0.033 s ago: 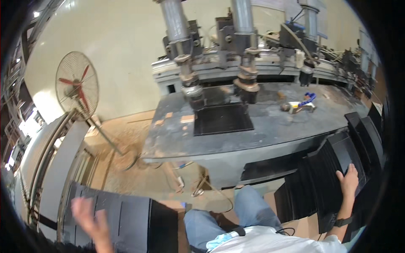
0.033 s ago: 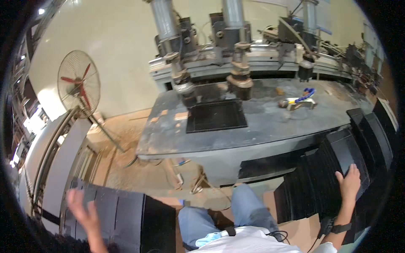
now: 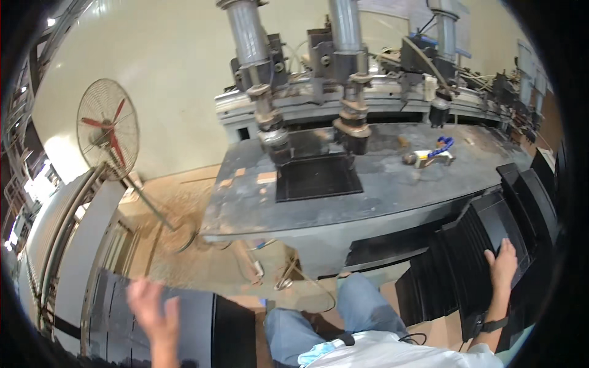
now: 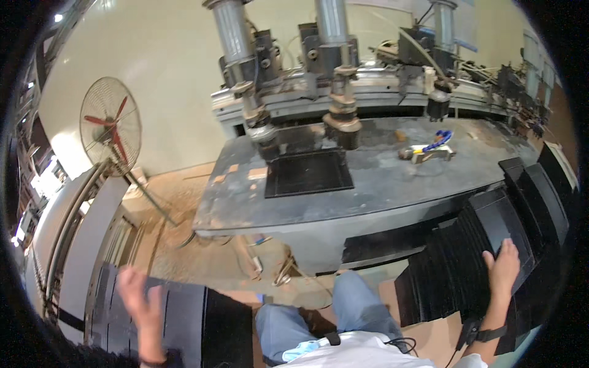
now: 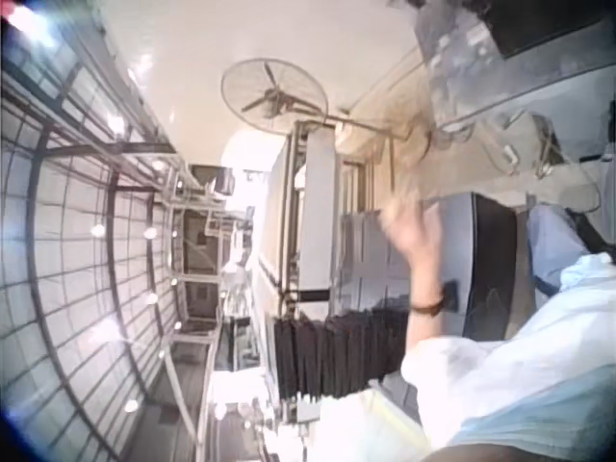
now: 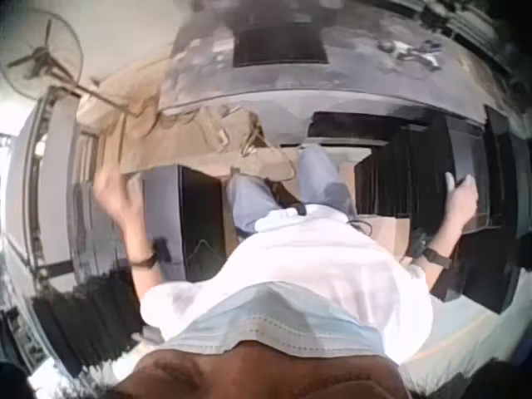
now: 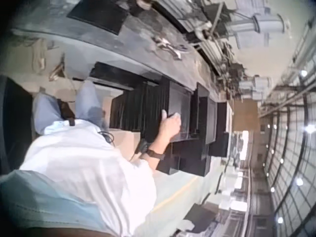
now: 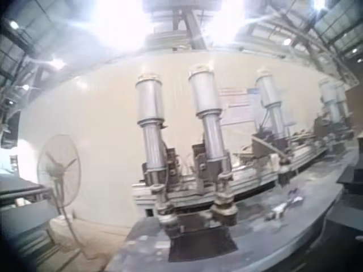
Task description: Operate a multi-spindle boring machine to process black wooden panels in a furniture manufacturing facility.
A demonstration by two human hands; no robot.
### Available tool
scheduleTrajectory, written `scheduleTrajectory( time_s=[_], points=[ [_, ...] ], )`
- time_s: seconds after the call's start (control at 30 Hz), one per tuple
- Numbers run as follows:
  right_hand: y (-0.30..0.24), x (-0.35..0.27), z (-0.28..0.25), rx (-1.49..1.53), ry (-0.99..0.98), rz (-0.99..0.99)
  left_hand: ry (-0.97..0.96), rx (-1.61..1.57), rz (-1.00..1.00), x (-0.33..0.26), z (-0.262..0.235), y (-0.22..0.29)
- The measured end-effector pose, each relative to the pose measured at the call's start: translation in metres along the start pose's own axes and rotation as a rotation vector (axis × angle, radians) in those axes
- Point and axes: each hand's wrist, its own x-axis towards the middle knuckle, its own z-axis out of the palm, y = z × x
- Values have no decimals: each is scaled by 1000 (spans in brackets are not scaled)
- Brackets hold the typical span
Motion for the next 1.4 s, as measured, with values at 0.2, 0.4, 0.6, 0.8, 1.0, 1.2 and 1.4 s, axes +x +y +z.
scheduleTrajectory(
  time_s=[0.2,0.4,0.6,0.8,1.0,1.2,1.4],
  points=[
    [-18,-42,-2,24,199,-407,-211,-526,351,103,253,175],
    [-128,-27,-24,350,365,-904,-438,-316,68,112,346,243],
    [-267,22,36,622,241,-1162,-326,-368,279,56,262,222],
    [-364,42,123,454,181,-1252,-139,-335,467,-37,161,133],
    [-427,68,165,580,-71,-1313,-114,-32,438,-51,0,65],
    [-447,45,145,649,-174,-1344,16,732,116,-93,-169,-3],
    [-442,24,152,715,-155,-1305,209,1191,-85,-101,-313,-84]
  ],
)
